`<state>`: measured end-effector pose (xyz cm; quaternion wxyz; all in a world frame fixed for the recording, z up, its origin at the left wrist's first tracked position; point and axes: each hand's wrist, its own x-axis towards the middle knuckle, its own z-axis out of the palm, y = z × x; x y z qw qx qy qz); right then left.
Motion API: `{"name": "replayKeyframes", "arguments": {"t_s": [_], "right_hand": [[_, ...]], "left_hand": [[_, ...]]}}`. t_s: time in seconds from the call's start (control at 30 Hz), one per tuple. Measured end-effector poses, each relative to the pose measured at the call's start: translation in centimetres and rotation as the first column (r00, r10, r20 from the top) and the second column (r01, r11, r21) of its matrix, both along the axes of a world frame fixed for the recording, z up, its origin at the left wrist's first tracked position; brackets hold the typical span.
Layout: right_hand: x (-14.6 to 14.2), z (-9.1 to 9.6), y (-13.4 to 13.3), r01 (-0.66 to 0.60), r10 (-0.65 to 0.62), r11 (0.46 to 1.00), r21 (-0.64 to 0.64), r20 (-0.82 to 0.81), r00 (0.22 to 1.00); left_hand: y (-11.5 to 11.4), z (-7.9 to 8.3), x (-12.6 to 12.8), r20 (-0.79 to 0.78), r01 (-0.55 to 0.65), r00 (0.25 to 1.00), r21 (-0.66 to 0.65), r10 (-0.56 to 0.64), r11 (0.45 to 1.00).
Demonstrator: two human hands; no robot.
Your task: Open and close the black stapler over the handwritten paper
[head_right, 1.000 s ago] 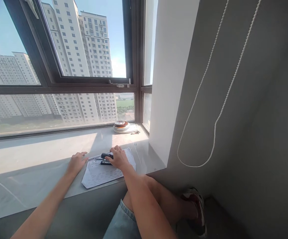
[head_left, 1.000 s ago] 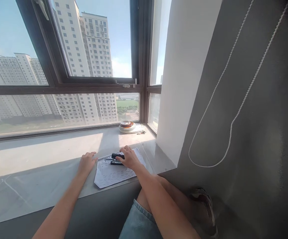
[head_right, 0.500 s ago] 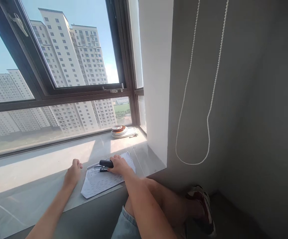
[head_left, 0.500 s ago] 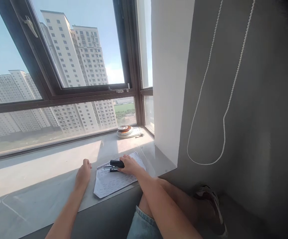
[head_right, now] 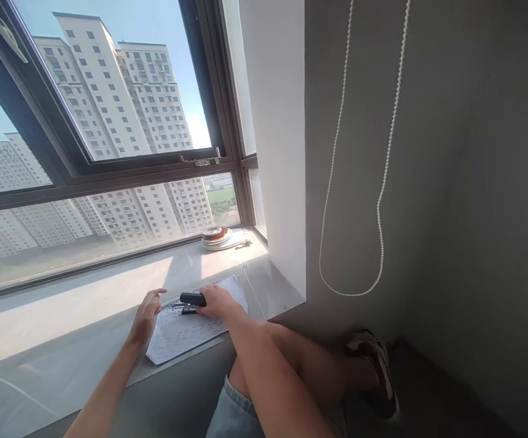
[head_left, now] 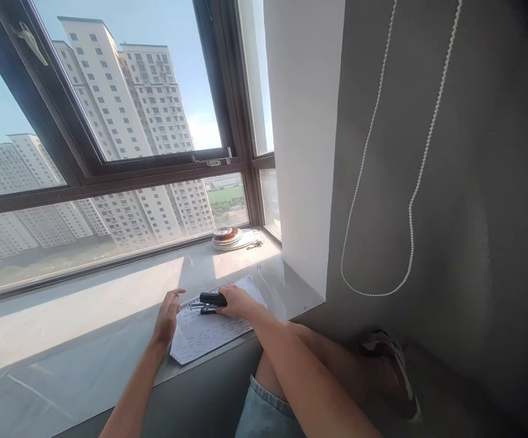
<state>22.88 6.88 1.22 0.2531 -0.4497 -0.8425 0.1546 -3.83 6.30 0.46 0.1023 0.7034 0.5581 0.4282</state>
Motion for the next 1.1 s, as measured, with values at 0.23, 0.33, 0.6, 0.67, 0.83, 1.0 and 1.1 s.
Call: {"name": "replayKeyframes", "arguments": {"t_s": [0.23,0.33,0.6,0.67,0.83,1.0,1.1], "right_hand": [[0.5,0.0,0.0,-0.018,0.018,1.000,-0.004,-0.006,1.000],[0.6,0.2,-0.1,-0.021,0.021,1.000,-0.005,-0.012,1.000],[0.8,0.6,0.0,-0.062,0.062,0.998,-0.003,-0.002,0.998],[0.9,0.5,0.2,-0.067,0.067,0.998,-0.001,0.007,0.998],[1.0,0.3,0.4,-0.073,0.073,0.997,0.018,-0.006,0.997],[1.2,0.5,0.4,-0.081,0.081,0.997,0.006,0.026,0.996],[1.3,0.6,0.5,-0.105,0.104,0.994,0.006,0.055,0.993]], "left_hand": [[0.0,-0.4,1.1,-0.142,0.224,0.966,0.052,-0.215,0.973],[0.0,-0.5,0.9,-0.154,0.197,0.970,0.043,-0.188,0.980],[0.1,-0.5,1.0,-0.281,0.227,0.933,-0.028,-0.225,0.974],[0.4,-0.6,1.1,-0.282,0.245,0.925,-0.065,-0.254,0.967],[0.5,-0.5,1.3,-0.242,0.249,0.929,-0.147,-0.279,0.957],[0.3,-0.2,1.4,-0.228,0.257,0.928,-0.187,-0.296,0.948],[0.3,-0.2,1.3,-0.226,0.273,0.923,-0.183,-0.310,0.945]]}}
